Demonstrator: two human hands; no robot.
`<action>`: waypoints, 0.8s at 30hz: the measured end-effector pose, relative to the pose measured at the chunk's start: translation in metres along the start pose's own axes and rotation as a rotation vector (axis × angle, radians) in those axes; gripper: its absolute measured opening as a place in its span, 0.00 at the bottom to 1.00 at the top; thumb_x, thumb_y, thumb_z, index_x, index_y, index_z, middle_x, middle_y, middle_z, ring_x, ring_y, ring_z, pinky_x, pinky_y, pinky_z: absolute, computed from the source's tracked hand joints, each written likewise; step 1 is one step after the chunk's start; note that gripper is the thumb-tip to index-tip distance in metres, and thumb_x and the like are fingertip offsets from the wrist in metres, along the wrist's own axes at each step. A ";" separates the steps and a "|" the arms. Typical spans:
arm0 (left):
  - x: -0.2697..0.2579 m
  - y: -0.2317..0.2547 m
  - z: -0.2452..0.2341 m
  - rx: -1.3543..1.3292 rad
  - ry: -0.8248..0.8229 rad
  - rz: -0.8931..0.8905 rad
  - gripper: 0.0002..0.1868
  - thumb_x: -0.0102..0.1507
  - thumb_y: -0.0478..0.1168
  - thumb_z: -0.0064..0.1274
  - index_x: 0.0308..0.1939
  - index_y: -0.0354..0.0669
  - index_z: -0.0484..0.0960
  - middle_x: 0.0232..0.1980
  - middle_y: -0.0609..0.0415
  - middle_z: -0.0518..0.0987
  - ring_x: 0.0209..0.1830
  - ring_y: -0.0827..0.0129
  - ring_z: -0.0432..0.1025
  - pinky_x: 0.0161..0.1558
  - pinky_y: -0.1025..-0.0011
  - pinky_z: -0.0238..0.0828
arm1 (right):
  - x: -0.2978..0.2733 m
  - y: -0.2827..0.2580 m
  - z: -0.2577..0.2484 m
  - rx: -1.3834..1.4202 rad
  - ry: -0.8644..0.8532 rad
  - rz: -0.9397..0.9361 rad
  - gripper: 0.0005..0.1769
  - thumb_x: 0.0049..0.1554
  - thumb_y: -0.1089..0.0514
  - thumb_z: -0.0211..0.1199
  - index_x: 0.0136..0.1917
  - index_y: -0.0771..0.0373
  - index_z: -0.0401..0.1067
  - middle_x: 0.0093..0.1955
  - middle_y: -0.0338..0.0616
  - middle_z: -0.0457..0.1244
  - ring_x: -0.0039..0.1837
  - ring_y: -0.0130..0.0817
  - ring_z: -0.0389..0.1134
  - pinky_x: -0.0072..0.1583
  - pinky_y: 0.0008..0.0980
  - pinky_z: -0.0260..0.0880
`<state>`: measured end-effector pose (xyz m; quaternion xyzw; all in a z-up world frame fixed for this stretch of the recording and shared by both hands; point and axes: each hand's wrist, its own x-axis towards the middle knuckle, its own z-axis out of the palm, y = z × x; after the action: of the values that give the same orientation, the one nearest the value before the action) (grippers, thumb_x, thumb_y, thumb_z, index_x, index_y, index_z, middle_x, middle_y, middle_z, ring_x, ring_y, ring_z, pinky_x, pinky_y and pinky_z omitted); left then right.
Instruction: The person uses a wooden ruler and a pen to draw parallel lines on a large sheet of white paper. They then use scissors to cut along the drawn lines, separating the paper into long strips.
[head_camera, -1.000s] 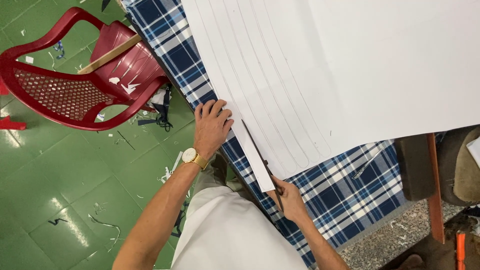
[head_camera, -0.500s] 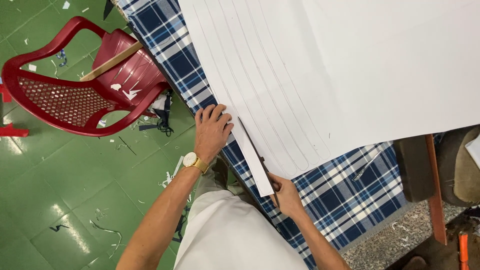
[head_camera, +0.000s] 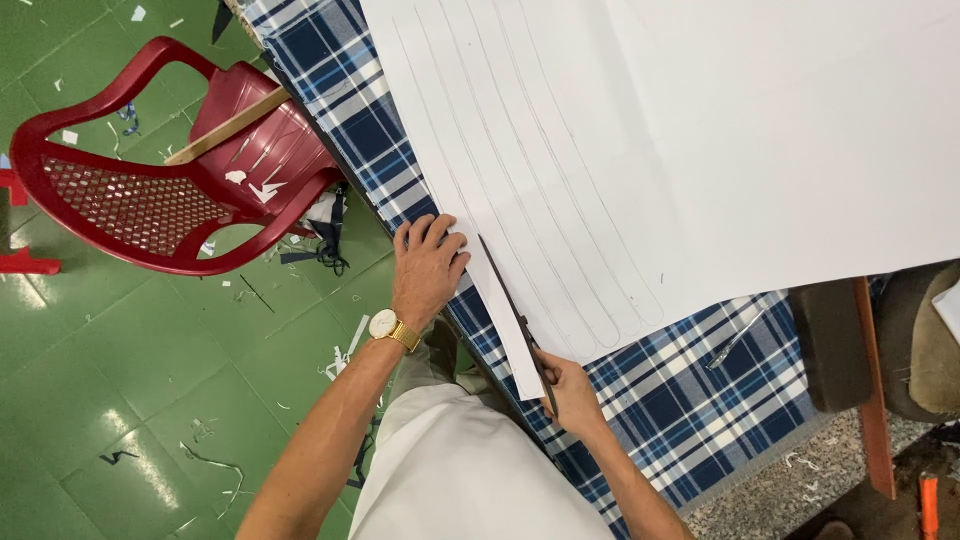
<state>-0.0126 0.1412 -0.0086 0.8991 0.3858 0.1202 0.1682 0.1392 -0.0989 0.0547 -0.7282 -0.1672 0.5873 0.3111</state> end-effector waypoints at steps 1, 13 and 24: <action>0.000 0.000 0.000 0.000 0.001 0.001 0.08 0.69 0.50 0.51 0.46 0.54 0.78 0.63 0.57 0.70 0.70 0.57 0.60 0.71 0.46 0.45 | 0.001 0.002 0.000 0.000 0.001 -0.002 0.33 0.58 0.52 0.69 0.71 0.69 0.68 0.25 0.50 0.67 0.22 0.29 0.62 0.23 0.22 0.60; 0.000 0.000 -0.002 0.011 0.008 0.005 0.08 0.68 0.50 0.52 0.46 0.54 0.78 0.62 0.57 0.70 0.69 0.58 0.60 0.70 0.47 0.45 | 0.018 -0.026 0.016 -0.063 0.012 -0.007 0.31 0.60 0.50 0.65 0.71 0.70 0.68 0.28 0.51 0.69 0.25 0.29 0.64 0.25 0.21 0.63; -0.001 -0.001 0.001 0.011 0.022 0.003 0.08 0.68 0.50 0.52 0.46 0.55 0.78 0.62 0.57 0.71 0.70 0.58 0.60 0.71 0.47 0.45 | 0.009 -0.043 0.016 -0.025 -0.021 -0.093 0.26 0.60 0.54 0.63 0.68 0.68 0.72 0.25 0.50 0.68 0.23 0.28 0.63 0.26 0.20 0.62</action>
<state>-0.0142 0.1409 -0.0102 0.8993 0.3868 0.1281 0.1590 0.1319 -0.0566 0.0739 -0.7174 -0.2117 0.5775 0.3272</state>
